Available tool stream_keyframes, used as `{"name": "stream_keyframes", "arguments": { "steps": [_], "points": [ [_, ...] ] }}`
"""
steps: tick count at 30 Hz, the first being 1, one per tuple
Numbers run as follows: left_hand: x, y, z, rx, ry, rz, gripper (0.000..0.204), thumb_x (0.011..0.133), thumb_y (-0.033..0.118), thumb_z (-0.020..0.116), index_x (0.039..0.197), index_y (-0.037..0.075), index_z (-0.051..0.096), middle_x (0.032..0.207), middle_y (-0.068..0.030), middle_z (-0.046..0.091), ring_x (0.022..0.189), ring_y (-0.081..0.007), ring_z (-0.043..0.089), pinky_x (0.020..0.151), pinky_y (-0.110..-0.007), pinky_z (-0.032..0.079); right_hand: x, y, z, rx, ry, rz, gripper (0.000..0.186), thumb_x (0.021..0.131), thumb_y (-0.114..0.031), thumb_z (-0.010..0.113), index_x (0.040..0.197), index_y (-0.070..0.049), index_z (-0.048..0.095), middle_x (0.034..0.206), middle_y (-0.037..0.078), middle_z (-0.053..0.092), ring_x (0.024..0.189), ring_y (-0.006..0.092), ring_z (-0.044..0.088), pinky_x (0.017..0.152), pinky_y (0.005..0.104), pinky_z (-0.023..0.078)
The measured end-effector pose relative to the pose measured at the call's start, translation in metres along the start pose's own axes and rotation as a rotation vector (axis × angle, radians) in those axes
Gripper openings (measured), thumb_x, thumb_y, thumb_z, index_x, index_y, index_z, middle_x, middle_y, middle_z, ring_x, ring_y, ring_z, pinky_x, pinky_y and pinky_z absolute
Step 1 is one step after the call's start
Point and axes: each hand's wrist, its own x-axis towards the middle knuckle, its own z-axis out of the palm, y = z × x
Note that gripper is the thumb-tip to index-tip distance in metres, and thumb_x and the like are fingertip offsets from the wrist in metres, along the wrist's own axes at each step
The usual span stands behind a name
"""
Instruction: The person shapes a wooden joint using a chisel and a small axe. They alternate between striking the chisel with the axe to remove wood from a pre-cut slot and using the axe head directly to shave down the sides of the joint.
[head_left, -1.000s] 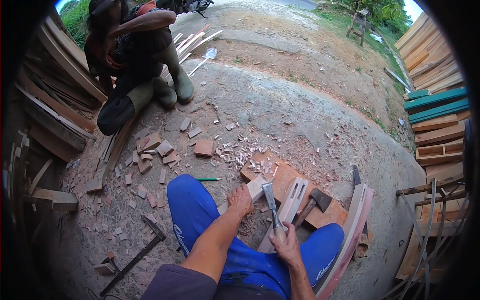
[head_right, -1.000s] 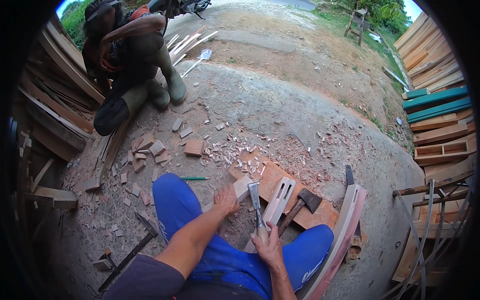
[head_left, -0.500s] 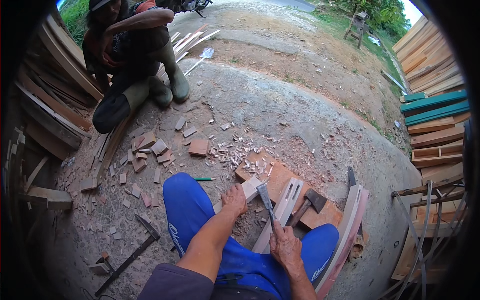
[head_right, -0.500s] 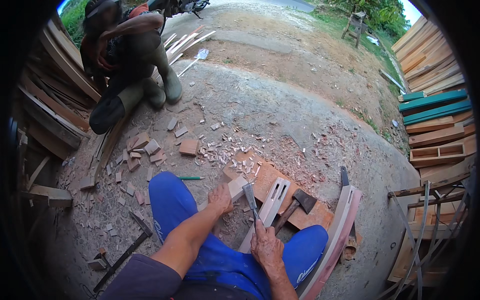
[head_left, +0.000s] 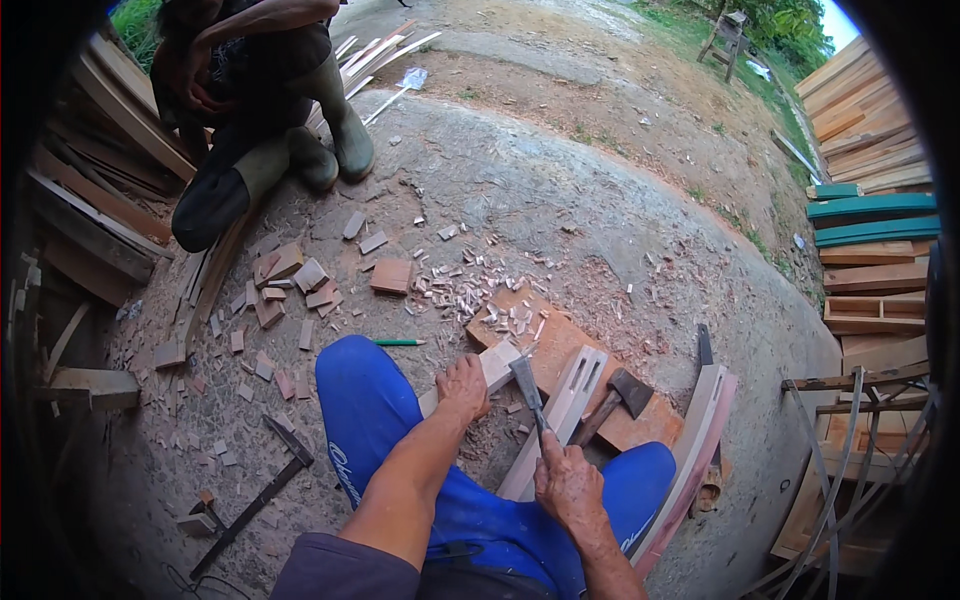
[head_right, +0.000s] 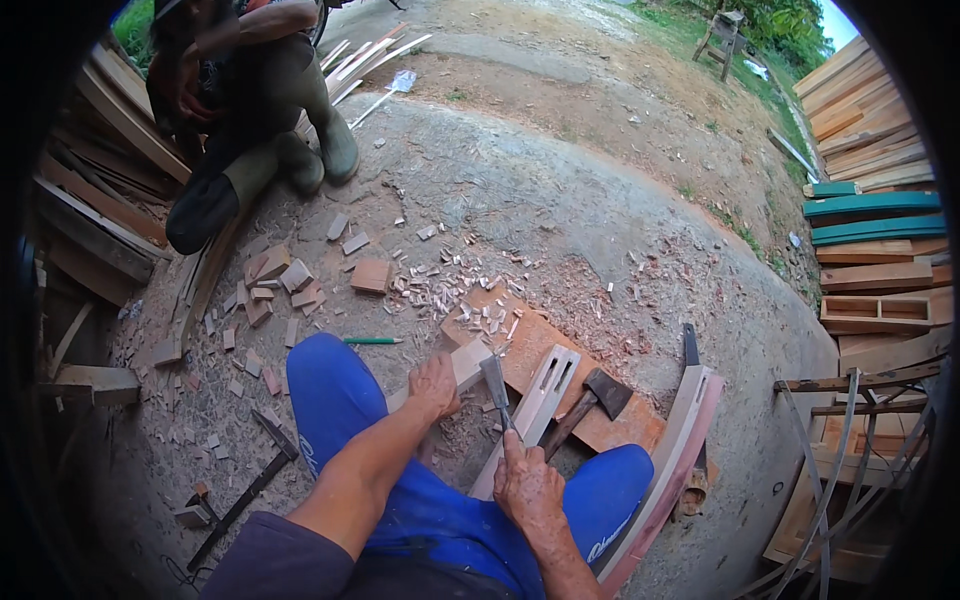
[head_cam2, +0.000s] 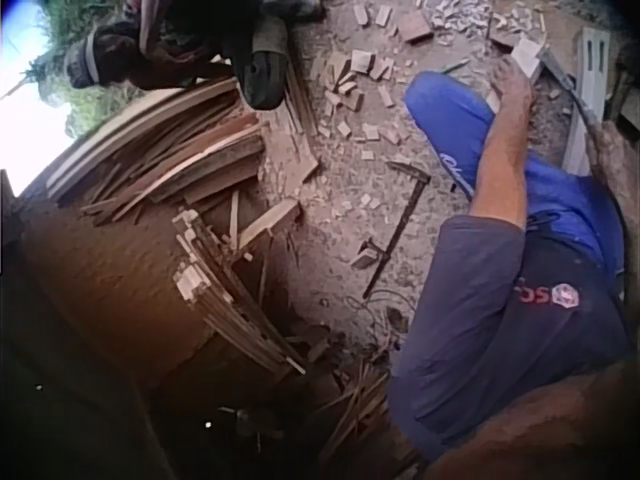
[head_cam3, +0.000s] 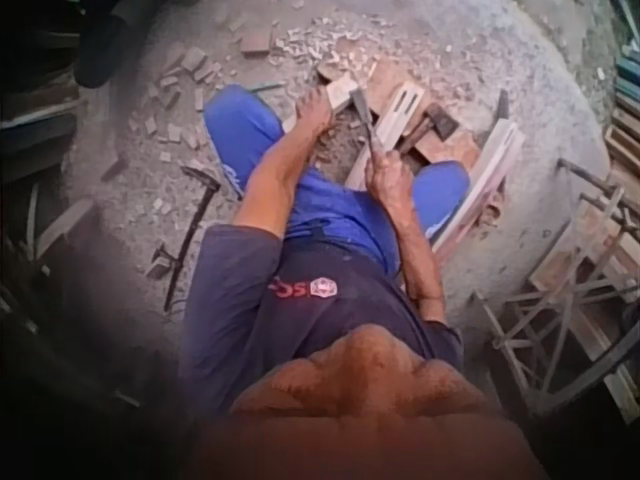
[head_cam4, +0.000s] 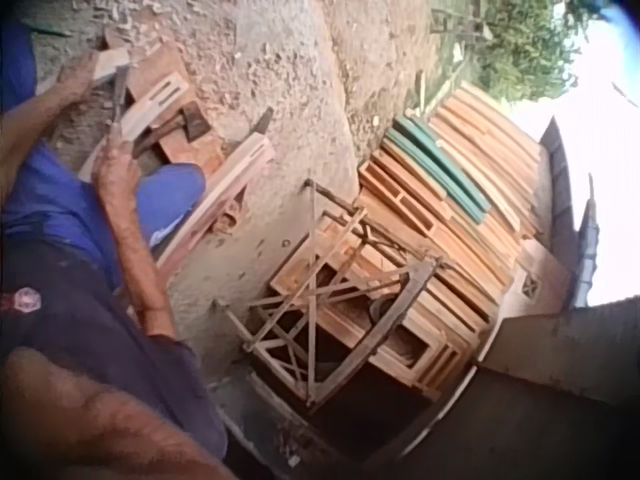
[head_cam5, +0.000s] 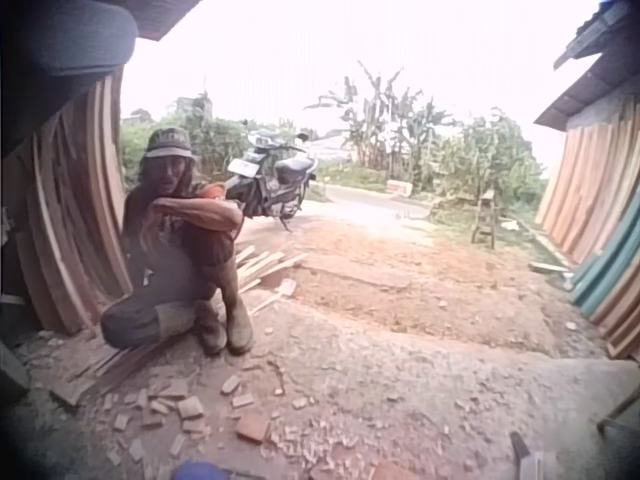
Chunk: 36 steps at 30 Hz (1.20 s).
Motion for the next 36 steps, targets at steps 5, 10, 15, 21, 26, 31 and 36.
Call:
{"name": "stream_keyframes", "arguments": {
  "steps": [5,10,15,21,26,31,36],
  "points": [
    [0.002,-0.001,-0.003,0.072,-0.052,0.022,0.068,0.077,0.020,0.074,0.134,-0.001,0.044,0.126,-0.0178,0.059,0.117,-0.0353,0.063,0.097,-0.054,0.048,0.003,0.000,0.004,0.020,-0.009,0.025,0.052,0.094,-0.024,0.061,0.144,-0.013,0.054,0.094,0.025,0.063,0.076,0.0461,0.070,0.069,0.0561,0.058],
    [0.001,-0.001,-0.003,0.080,-0.051,0.027,0.069,0.077,0.020,0.074,0.135,-0.001,0.042,0.127,-0.0180,0.059,0.117,-0.0362,0.063,0.098,-0.057,0.048,-0.001,0.013,0.010,0.024,0.029,-0.017,0.052,0.093,-0.023,0.061,0.144,-0.013,0.054,0.092,0.024,0.063,0.073,0.0456,0.069,0.068,0.0555,0.058],
    [0.002,-0.004,-0.002,0.036,-0.113,0.014,0.078,0.072,0.023,0.081,0.135,0.000,0.042,0.129,-0.0193,0.058,0.121,-0.0392,0.061,0.100,-0.058,0.048,0.031,-0.001,0.006,-0.005,-0.065,0.029,0.052,0.091,-0.024,0.062,0.142,-0.014,0.055,0.093,0.027,0.065,0.077,0.0462,0.070,0.070,0.0565,0.058],
    [0.010,-0.007,-0.005,0.056,-0.080,0.027,0.077,0.071,0.022,0.082,0.134,0.002,0.043,0.129,-0.0180,0.058,0.120,-0.0388,0.061,0.097,-0.057,0.049,0.034,-0.001,-0.015,0.002,-0.029,-0.026,0.051,0.092,-0.025,0.062,0.141,-0.013,0.056,0.094,0.028,0.066,0.079,0.0488,0.070,0.073,0.0585,0.058],
    [0.006,-0.007,0.000,0.065,-0.082,0.029,0.070,0.077,0.021,0.076,0.135,0.001,0.043,0.130,-0.0190,0.057,0.119,-0.0377,0.061,0.097,-0.056,0.049,0.005,0.008,-0.014,0.002,0.039,-0.080,0.048,0.094,-0.025,0.061,0.141,-0.014,0.056,0.094,0.027,0.066,0.076,0.0486,0.069,0.070,0.0582,0.057],
    [0.006,-0.006,-0.005,0.046,-0.093,0.019,0.076,0.076,0.023,0.077,0.138,-0.001,0.042,0.131,-0.0191,0.057,0.121,-0.0379,0.061,0.098,-0.056,0.048,0.024,-0.004,-0.010,-0.017,-0.037,-0.011,0.048,0.094,-0.025,0.062,0.140,-0.014,0.057,0.092,0.026,0.065,0.077,0.0476,0.069,0.071,0.0577,0.057],
    [0.008,-0.005,-0.012,0.058,-0.090,0.048,0.075,0.074,0.023,0.078,0.136,-0.001,0.043,0.129,-0.0192,0.058,0.119,-0.0378,0.062,0.097,-0.055,0.049,0.026,-0.001,-0.016,-0.018,-0.013,-0.021,0.047,0.094,-0.025,0.061,0.140,-0.014,0.057,0.091,0.027,0.065,0.078,0.0484,0.070,0.071,0.0586,0.057]
  ]
}}
